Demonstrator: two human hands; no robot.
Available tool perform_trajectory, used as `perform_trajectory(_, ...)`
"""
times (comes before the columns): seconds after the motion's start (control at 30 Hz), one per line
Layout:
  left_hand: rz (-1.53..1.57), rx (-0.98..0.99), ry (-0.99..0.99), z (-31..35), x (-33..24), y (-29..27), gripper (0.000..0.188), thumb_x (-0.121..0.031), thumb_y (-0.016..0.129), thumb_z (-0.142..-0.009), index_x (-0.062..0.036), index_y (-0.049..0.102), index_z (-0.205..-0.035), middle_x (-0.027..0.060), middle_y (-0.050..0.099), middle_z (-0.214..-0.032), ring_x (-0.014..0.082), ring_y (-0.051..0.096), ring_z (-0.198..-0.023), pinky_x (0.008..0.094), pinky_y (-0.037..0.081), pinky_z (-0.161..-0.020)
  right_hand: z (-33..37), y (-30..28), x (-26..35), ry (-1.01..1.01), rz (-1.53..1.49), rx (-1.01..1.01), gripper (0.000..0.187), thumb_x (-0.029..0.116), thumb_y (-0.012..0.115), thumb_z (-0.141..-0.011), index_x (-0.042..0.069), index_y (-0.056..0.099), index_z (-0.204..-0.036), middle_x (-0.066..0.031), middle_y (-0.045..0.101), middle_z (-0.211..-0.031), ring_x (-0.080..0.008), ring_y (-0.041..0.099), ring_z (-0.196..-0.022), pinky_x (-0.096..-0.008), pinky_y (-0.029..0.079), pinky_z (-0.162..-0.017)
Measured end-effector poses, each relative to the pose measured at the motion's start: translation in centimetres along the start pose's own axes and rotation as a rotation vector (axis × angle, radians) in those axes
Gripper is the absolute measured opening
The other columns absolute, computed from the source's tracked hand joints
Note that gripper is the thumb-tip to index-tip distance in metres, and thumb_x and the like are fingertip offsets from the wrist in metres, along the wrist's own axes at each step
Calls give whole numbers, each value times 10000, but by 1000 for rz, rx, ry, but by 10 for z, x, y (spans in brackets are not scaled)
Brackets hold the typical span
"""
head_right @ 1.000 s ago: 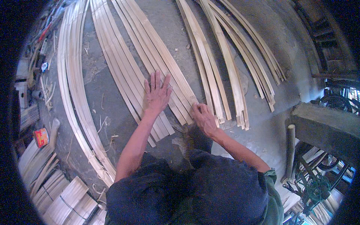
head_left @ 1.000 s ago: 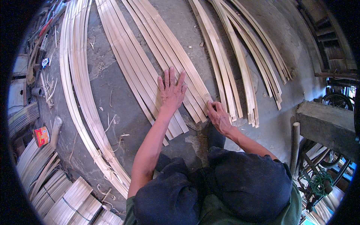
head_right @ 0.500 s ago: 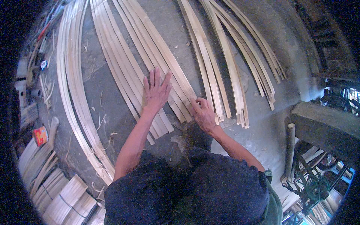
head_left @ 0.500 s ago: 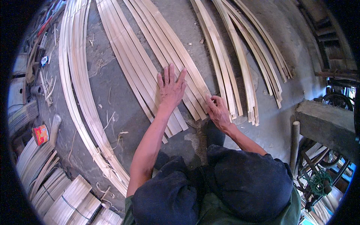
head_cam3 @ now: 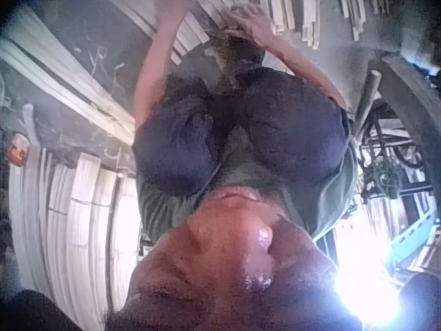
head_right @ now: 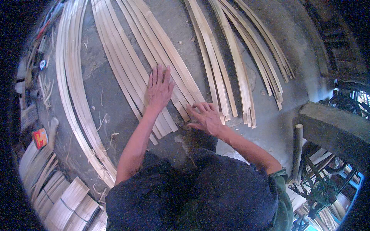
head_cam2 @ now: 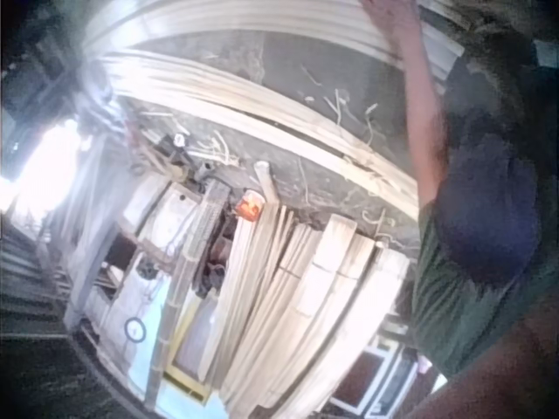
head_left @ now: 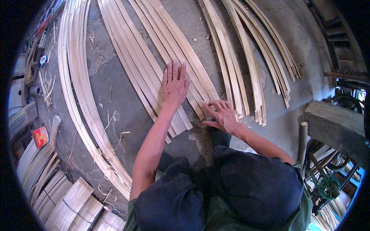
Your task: The person sits on the floor and arranges long, thin wooden strips into neat parallel rows. They pick up individual strips, align them, and place them back down, occasionally removing small debris from the surface.
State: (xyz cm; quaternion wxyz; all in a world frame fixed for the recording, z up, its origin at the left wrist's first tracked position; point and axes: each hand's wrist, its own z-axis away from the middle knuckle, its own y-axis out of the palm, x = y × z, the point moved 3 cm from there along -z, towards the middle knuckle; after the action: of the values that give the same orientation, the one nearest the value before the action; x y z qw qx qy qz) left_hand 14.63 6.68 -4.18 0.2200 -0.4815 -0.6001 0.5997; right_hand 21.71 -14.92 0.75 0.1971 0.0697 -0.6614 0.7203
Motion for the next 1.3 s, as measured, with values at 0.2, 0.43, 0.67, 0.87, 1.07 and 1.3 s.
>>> perform_trajectory(0.2,37,-4,3,-3,0,-4,686,-334,522,-962,-149,230,-1554,247,196,-1576,407,233,-1449,475,204,-1184,-14,23,28,28,9,-23,604,368,653,-874,118,487,-1398,-70,571,-1075,-256,547,-1007,-399,405,-883)
perform_trajectory(0.43,122,23,-2,2,-4,-5,665,-293,528,-961,-139,247,-1544,261,198,-1569,441,231,-1438,480,218,-1181,-5,38,31,2,19,-115,560,256,648,-847,77,496,-1356,-79,553,-1019,-248,547,-986,-396,426,-828)
perform_trajectory(0.67,15,43,52,9,-10,0,620,-288,530,-957,-155,312,-1523,216,221,-1577,428,231,-1442,505,220,-1174,6,22,26,92,8,-127,529,260,633,-861,99,514,-1350,-66,562,-1004,-249,552,-960,-409,405,-827)
perform_trajectory(0.87,-9,76,0,11,-17,5,596,-348,517,-956,-210,348,-1510,92,267,-1589,354,235,-1458,547,192,-1164,30,11,8,247,116,-141,466,289,614,-893,119,547,-1321,-55,575,-988,-241,554,-925,-424,390,-813)
perform_trajectory(1.07,-84,66,53,9,-21,1,561,-358,513,-960,-281,369,-1497,56,281,-1585,324,252,-1454,548,172,-1168,37,27,7,208,123,-158,447,256,638,-889,111,580,-1308,-35,577,-945,-231,544,-897,-412,380,-813)
perform_trajectory(1.3,-29,56,43,11,-18,1,553,-375,501,-967,-277,374,-1496,67,277,-1586,322,255,-1453,552,189,-1163,29,1,-14,179,-15,-286,306,200,673,-871,146,656,-1171,-23,586,-935,-222,544,-892,-384,386,-799)
